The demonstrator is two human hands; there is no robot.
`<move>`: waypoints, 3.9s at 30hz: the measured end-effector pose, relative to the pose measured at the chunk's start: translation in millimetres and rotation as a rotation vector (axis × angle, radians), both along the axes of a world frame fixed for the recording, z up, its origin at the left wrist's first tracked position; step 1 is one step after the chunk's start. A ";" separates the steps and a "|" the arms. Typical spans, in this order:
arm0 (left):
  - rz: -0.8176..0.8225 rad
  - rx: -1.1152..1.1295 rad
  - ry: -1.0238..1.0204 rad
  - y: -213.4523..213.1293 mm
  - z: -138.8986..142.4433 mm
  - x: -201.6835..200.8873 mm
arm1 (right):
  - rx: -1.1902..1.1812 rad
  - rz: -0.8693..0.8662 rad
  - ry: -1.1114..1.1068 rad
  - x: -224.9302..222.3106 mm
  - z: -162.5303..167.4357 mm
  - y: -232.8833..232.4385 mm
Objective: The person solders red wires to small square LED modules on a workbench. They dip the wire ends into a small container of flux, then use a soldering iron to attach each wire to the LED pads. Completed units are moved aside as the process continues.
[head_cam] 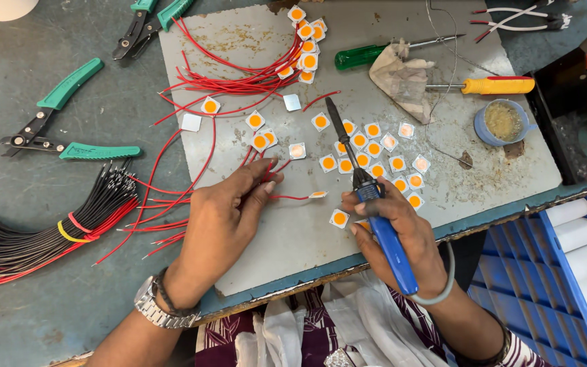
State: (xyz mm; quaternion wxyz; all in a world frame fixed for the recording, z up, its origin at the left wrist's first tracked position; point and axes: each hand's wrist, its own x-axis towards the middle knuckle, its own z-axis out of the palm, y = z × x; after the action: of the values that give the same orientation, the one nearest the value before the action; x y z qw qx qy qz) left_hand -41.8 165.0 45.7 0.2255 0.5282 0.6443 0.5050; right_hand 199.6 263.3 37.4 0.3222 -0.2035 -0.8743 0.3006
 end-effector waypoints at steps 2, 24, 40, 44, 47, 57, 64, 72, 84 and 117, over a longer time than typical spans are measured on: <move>0.067 0.132 0.127 -0.3 -0.1 0.2 | 0.006 -0.004 -0.011 -1.7 -1.6 -0.2; -0.317 -0.130 -0.446 -6.4 -1.0 11.2 | -0.272 -0.007 0.214 -4.4 -29.2 -7.1; -0.085 -0.106 -0.236 -36.0 54.9 -12.6 | -0.333 -0.019 0.267 -6.3 -38.5 -4.0; 0.380 0.241 0.662 -53.0 88.3 2.5 | -0.286 -0.019 0.259 -7.1 -40.2 -5.8; 0.085 0.367 0.682 -33.1 57.9 19.5 | -0.278 0.000 0.279 -7.6 -39.9 -6.5; 0.018 0.123 0.158 -38.2 -7.6 55.3 | -0.283 0.001 0.248 -5.8 -33.7 -8.2; 0.030 0.113 0.106 -42.0 -12.2 56.6 | -0.246 -0.011 0.240 -3.8 -32.6 -8.7; 0.080 0.129 0.107 -42.0 -7.5 56.1 | -0.268 0.006 0.240 -3.5 -33.0 -7.9; 0.058 0.149 0.145 -41.6 -12.5 53.4 | 0.040 -0.041 0.081 -11.1 -17.4 -2.9; -0.256 0.150 0.663 -37.8 -12.4 59.4 | 0.032 0.199 0.031 6.8 -16.9 2.0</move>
State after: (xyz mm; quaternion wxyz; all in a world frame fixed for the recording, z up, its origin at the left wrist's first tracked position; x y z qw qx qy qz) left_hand 17.7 127.2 33.2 0.0263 0.7546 0.5723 0.3199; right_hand 206.4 265.4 20.5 0.3072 -0.1057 -0.8898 0.3204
